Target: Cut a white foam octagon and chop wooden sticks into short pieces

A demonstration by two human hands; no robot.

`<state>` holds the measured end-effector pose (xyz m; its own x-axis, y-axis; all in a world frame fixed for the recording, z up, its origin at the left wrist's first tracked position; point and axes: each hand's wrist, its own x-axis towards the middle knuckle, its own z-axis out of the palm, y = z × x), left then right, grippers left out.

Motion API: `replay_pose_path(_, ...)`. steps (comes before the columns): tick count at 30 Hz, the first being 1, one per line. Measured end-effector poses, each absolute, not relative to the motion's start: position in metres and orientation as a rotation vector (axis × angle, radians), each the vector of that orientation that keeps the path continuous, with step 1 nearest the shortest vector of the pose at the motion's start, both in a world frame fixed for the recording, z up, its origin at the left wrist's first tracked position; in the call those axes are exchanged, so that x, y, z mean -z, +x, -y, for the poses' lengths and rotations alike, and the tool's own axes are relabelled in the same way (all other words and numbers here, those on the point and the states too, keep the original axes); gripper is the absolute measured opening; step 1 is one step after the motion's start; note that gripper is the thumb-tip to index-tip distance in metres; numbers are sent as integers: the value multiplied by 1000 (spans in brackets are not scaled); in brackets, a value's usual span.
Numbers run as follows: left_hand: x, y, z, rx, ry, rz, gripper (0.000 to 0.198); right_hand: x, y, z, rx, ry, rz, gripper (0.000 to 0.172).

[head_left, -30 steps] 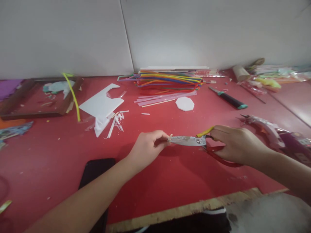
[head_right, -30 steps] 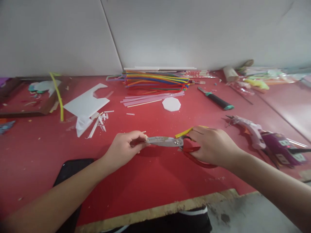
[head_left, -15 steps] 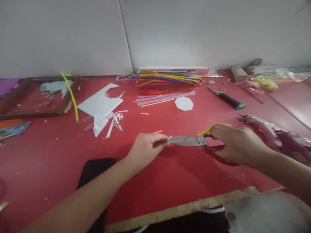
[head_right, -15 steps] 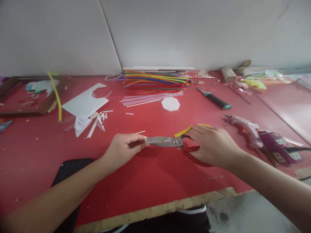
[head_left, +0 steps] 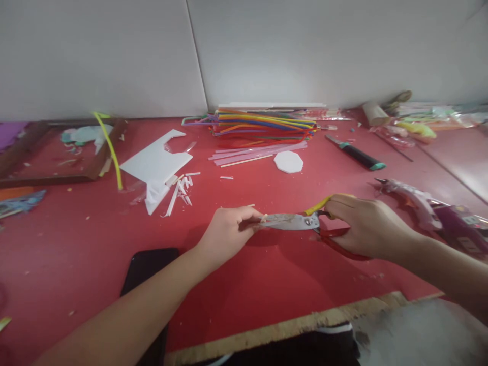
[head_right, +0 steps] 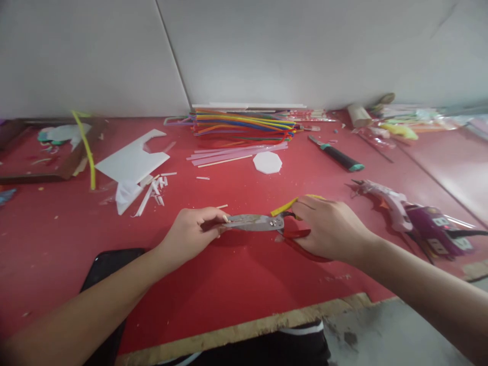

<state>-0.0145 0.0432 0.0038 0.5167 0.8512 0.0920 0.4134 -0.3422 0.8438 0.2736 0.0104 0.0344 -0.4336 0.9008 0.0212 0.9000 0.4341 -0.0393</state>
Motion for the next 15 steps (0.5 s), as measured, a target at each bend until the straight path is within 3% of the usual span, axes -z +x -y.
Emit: replay_pose_path(15,-1,-15,-44,-673,1894,-1046,10,-35,267,-10,-90,-1709,2605,35)
